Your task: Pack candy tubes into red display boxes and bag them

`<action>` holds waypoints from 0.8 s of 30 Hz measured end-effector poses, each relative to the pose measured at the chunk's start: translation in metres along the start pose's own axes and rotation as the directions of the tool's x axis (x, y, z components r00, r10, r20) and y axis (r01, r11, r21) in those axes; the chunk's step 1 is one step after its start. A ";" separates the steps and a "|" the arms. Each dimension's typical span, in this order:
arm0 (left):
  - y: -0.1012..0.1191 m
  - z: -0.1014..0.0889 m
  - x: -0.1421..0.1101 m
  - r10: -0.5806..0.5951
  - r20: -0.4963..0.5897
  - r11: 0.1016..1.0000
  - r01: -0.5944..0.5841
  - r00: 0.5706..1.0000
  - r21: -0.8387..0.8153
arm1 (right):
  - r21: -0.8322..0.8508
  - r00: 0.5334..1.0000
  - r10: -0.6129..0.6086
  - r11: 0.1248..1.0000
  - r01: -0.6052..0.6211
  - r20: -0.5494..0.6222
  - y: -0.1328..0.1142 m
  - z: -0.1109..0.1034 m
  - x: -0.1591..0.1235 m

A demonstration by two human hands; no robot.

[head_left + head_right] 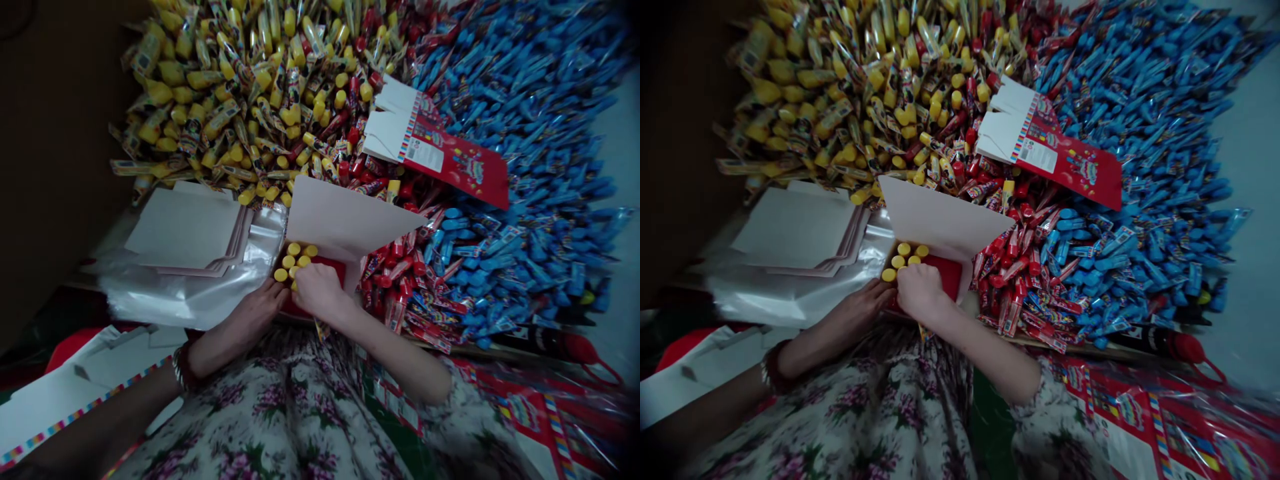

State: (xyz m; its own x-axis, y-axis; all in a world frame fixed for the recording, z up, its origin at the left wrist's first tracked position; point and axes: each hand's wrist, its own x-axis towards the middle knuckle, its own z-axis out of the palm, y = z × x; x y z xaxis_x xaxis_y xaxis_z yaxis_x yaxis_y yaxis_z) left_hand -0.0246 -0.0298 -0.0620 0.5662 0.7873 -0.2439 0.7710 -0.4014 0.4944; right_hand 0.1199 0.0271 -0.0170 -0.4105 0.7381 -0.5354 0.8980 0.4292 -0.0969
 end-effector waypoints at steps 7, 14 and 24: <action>-0.026 0.013 0.005 -0.047 -0.077 0.997 0.041 0.996 -0.069 | 0.323 0.991 0.106 0.943 -0.075 -0.078 0.023 0.027 -0.022; -0.027 0.029 0.008 0.007 -0.184 0.997 -0.021 0.983 -0.071 | 0.756 0.951 0.181 0.650 0.076 -0.251 0.050 0.074 -0.048; -0.026 0.039 -0.005 -0.296 -0.498 0.868 0.012 0.815 -0.496 | 0.420 0.933 -0.186 0.853 0.310 -0.310 0.024 0.068 -0.055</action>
State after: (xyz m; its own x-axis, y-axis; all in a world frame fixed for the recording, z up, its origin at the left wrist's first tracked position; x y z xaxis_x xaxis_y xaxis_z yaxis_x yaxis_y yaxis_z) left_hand -0.0356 -0.0417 -0.1064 0.0882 0.9936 0.0699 0.5317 -0.1063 0.8403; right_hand 0.1744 -0.0389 -0.0470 -0.5987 0.7697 -0.2214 0.7053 0.3757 -0.6012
